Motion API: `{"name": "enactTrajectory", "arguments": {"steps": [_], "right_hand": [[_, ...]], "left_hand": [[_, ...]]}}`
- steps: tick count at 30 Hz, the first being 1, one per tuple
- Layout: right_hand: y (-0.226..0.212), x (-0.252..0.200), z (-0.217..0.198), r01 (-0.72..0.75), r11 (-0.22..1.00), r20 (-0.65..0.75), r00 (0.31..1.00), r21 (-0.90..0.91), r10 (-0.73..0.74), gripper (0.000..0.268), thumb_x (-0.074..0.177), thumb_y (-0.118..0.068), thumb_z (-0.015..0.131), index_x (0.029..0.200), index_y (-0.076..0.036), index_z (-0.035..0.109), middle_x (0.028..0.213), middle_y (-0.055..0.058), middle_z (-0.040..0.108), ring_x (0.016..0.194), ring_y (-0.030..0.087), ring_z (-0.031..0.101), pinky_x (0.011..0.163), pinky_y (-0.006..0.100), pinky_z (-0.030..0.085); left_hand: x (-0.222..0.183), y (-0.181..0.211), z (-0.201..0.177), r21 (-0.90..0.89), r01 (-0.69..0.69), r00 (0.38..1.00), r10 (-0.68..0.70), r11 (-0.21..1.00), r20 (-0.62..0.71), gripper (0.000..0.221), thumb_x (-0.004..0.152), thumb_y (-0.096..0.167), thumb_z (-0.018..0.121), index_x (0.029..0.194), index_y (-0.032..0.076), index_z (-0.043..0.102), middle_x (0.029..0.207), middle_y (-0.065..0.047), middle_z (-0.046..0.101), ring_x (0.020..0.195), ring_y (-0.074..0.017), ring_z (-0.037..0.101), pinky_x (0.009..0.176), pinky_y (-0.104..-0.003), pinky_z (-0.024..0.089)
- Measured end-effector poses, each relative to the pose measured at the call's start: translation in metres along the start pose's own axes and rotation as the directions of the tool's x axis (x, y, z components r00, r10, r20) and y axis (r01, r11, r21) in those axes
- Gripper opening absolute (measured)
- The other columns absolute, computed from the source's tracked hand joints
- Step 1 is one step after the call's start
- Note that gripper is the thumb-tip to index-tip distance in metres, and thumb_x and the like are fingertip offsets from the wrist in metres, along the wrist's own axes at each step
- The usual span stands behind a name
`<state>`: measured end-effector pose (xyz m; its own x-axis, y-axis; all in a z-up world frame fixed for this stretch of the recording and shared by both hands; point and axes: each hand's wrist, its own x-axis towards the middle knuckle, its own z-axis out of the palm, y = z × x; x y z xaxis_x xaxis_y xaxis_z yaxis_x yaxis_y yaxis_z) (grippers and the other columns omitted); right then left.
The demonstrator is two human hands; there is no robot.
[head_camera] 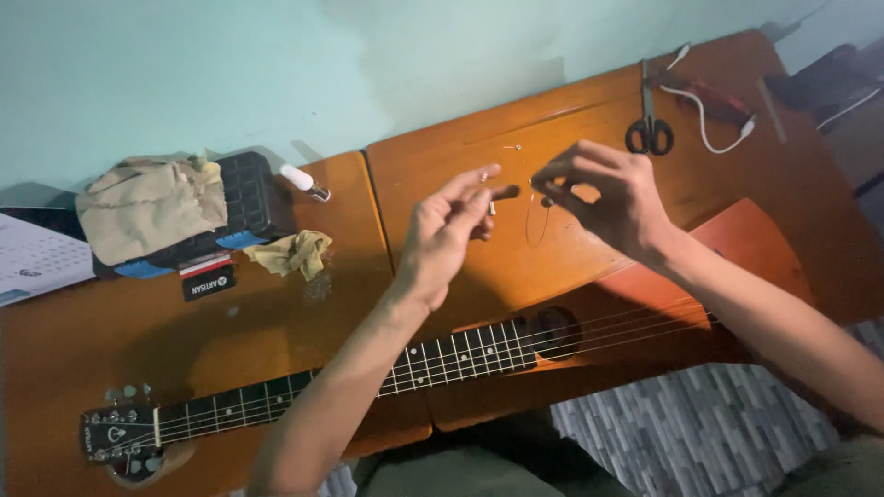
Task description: The person tunes the guitar by adjusting the tension of the strings using the tuning pegs and prepares a new string by uncoiling it.
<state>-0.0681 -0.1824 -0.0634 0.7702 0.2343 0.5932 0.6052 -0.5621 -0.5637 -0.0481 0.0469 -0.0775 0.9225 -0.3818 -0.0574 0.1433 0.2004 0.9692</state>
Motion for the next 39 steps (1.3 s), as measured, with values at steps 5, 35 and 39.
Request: {"name": "enactTrajectory", "arguments": {"steps": [5, 35, 39], "right_hand": [[-0.024, -0.018, -0.004, -0.007, 0.997, -0.028, 1.0, -0.083, 0.004, 0.012, 0.093, 0.002, 0.078, 0.097, -0.009, 0.079, 0.096, 0.007, 0.073, 0.074, 0.025, 0.072, 0.066, 0.032, 0.058], [-0.028, -0.035, -0.013, -0.565, 0.5, 0.219, 0.777, 0.657, 0.59, 0.038, 0.082, 0.013, 0.073, 0.119, 0.005, 0.071, 0.118, 0.022, 0.073, 0.085, 0.029, 0.078, 0.069, 0.031, 0.063], [-0.035, -0.031, -0.015, -0.58, 0.552, 0.249, 0.79, 0.599, 0.561, 0.038, 0.081, 0.01, 0.076, 0.118, 0.0, 0.074, 0.117, 0.021, 0.075, 0.084, 0.029, 0.08, 0.067, 0.031, 0.062]], "left_hand": [[-0.011, -0.004, 0.02, 0.015, -0.011, 0.998, 0.01, 1.0, 0.065, 0.043, 0.103, 0.02, 0.063, 0.144, 0.008, 0.06, 0.115, -0.016, 0.075, 0.085, -0.0071, 0.065, 0.076, -0.024, 0.059], [-0.02, 0.006, 0.036, 0.078, -0.057, 0.995, 0.063, 0.995, -0.077, 0.038, 0.096, 0.014, 0.074, 0.132, 0.012, 0.066, 0.112, -0.01, 0.079, 0.071, -0.0099, 0.073, 0.062, -0.018, 0.055], [-0.021, 0.011, 0.038, 0.216, -0.126, 0.991, 0.134, 0.968, -0.024, 0.031, 0.096, 0.013, 0.073, 0.127, 0.012, 0.066, 0.106, -0.01, 0.079, 0.07, -0.0117, 0.075, 0.063, -0.018, 0.055]]}}
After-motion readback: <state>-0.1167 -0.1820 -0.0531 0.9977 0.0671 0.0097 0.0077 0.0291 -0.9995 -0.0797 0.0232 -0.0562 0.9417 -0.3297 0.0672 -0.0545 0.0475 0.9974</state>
